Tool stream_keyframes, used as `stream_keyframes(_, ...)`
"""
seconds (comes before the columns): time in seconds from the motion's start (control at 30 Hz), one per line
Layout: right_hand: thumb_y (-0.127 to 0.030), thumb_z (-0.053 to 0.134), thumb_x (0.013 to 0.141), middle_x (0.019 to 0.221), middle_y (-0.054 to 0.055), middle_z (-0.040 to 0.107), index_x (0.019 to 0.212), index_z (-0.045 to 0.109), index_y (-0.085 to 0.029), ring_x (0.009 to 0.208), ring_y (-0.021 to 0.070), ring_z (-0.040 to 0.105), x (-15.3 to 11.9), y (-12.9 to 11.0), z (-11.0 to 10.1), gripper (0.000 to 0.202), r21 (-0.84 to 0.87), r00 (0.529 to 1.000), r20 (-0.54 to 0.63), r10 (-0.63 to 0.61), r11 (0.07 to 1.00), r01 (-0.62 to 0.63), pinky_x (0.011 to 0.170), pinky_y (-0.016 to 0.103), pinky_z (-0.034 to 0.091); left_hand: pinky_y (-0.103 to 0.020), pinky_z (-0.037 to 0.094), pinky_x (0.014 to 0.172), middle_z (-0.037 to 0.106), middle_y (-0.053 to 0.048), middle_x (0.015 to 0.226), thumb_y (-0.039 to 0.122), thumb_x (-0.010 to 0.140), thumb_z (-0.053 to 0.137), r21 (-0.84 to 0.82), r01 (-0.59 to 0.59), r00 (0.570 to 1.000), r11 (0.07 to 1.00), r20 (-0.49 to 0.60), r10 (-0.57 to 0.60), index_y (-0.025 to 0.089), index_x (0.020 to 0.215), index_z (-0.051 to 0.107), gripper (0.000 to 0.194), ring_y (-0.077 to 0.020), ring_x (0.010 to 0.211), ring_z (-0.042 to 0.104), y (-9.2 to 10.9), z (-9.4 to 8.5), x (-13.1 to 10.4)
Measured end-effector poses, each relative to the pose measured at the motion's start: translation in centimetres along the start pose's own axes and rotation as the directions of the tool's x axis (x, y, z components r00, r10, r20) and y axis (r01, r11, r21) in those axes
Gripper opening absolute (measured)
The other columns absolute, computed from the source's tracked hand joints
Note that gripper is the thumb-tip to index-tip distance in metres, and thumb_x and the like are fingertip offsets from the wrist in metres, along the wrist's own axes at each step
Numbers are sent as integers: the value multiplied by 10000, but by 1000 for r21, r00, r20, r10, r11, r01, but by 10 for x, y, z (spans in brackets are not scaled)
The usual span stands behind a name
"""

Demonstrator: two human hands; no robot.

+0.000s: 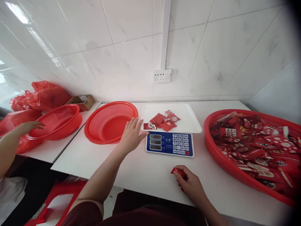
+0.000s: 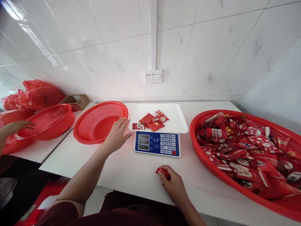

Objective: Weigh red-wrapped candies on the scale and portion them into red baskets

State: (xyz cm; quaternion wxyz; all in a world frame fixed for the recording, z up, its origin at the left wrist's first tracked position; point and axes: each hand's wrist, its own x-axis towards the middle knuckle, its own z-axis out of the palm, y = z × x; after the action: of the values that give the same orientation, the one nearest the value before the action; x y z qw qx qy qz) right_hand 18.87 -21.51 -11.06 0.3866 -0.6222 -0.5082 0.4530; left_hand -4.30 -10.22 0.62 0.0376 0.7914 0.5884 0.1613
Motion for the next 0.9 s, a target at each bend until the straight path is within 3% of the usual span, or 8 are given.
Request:
stream_keyframes(0.07, -512, 540, 744, 538, -27, 533, 787, 626, -228, 454, 133, 485, 0, 2, 0, 300, 6, 1000, 18, -9, 1000, 9, 415, 235, 413, -451, 230, 1084, 354, -147, 1447, 498, 876, 419, -73, -130, 990, 989, 37, 133, 191, 1352, 369, 569, -291, 1366, 244, 19, 2, 21)
stream_keyframes(0.13, -516, 540, 749, 529, -34, 512, 787, 626, -228, 450, 130, 474, 1, 4, -1, 303, 20, 999, 36, -28, 999, 27, 421, 233, 408, -416, 316, 1032, 449, -136, 1378, 445, 864, 469, -104, -182, 975, 978, 111, 193, 213, 1330, 399, 525, -287, 1304, 363, 32, 3, 42)
stream_keyframes(0.3, -548, 543, 751, 574, -16, 561, 776, 626, -222, 465, 131, 487, 1, 10, -3, 338, 61, 996, 70, -57, 997, 52, 422, 227, 412, -341, 472, 739, 641, -117, 1080, 324, 761, 600, -75, -60, 962, 995, 263, 77, 224, 1293, 442, 565, -293, 979, 605, 26, 3, 74)
stream_keyframes(0.47, -561, 541, 761, 630, 6, 606, 790, 634, -209, 498, 134, 508, 4, 13, -6, 365, 57, 991, 104, -79, 996, 74, 466, 234, 432, -292, 456, 637, 647, -74, 941, 227, 741, 569, -74, 16, 961, 997, 276, 5, 227, 1169, 538, 429, -244, 827, 623, 11, 2, 75)
stream_keyframes(0.6, -544, 554, 765, 645, 8, 611, 790, 638, -206, 536, 137, 527, 4, 12, -8, 349, 74, 988, 132, -75, 995, 65, 482, 229, 428, -236, 449, 556, 633, -19, 836, 287, 774, 546, -156, 33, 949, 987, 314, 18, 232, 1113, 547, 343, -174, 710, 620, 14, -3, 79)
stream_keyframes(0.67, -543, 557, 764, 633, 4, 605, 788, 640, -205, 533, 136, 525, 4, 10, -8, 349, 82, 988, 140, -72, 995, 60, 482, 228, 426, -230, 462, 594, 632, -12, 848, 315, 801, 523, -199, 36, 958, 979, 286, 23, 235, 1122, 534, 331, -157, 729, 618, 18, -2, 87)
stream_keyframes(0.77, -553, 551, 765, 617, 0, 597, 781, 641, -206, 522, 136, 522, 3, 9, -9, 359, 81, 988, 142, -66, 995, 55, 473, 230, 424, -277, 466, 751, 609, -59, 1036, 342, 827, 494, -202, 31, 975, 979, 223, 15, 220, 1162, 517, 357, -184, 899, 598, 24, 10, 105)
stream_keyframes(0.9, -544, 532, 781, 659, 12, 607, 795, 633, -204, 535, 138, 523, 4, 10, -11, 355, 66, 987, 152, -56, 997, 46, 458, 228, 418, -376, 413, 903, 493, -119, 1276, 469, 792, 527, -174, 1, 964, 985, 263, 46, 209, 1272, 447, 551, -281, 1171, 458, 27, 29, 124)
